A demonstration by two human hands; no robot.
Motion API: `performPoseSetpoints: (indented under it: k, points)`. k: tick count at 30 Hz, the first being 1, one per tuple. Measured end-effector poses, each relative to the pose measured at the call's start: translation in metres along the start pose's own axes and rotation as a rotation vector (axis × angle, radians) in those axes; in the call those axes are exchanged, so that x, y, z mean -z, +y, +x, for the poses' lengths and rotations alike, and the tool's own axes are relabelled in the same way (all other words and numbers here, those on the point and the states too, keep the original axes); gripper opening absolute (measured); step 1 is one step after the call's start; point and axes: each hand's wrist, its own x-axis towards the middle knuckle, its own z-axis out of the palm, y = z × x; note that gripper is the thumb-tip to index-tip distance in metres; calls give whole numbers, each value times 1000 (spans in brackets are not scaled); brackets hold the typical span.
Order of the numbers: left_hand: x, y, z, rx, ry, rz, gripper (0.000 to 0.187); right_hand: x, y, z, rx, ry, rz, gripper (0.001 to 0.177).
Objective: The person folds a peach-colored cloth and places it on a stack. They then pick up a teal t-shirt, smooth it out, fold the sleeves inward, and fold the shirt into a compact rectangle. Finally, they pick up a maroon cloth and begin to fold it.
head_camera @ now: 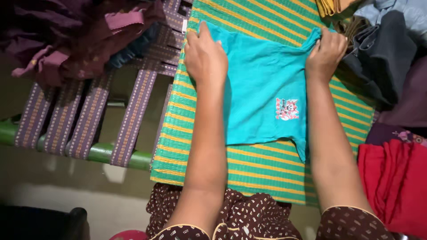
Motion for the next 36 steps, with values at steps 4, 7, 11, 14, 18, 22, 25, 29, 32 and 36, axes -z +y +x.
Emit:
performPoseSetpoints:
  k: [4,7,11,14,18,22,25,29,32,36]
  points:
    - [-4,0,-2,-8,-2,-70,63,4,-2,2,-48,-5,54,29]
    - [-6,0,0,19,-41,-136,63,5,1,-2,-55,37,109,27]
    - [-13,-5,2,62,-92,-132,65,3,2,-6,-43,50,118,20]
    - [-18,-9,6,-7,-15,-183,54,1,2,-4,-36,55,104,18]
    - [-24,-11,14,43,-194,-477,35,-1,3,-4,-29,61,80,21]
    - [-14,-10,11,90,24,-442,34,-5,6,-5,-3,64,33,19]
    - [1,0,7,86,110,-360,37,-10,11,-5,19,31,7,17]
    - [13,23,-5,-188,429,-38,40,-4,10,-4,-22,-100,-25,18]
    - [10,33,-14,-244,366,-134,37,15,-18,17,-55,-105,-70,45]
    - [-31,20,-5,-217,-175,-591,30,46,-108,-13,-43,-215,165,48]
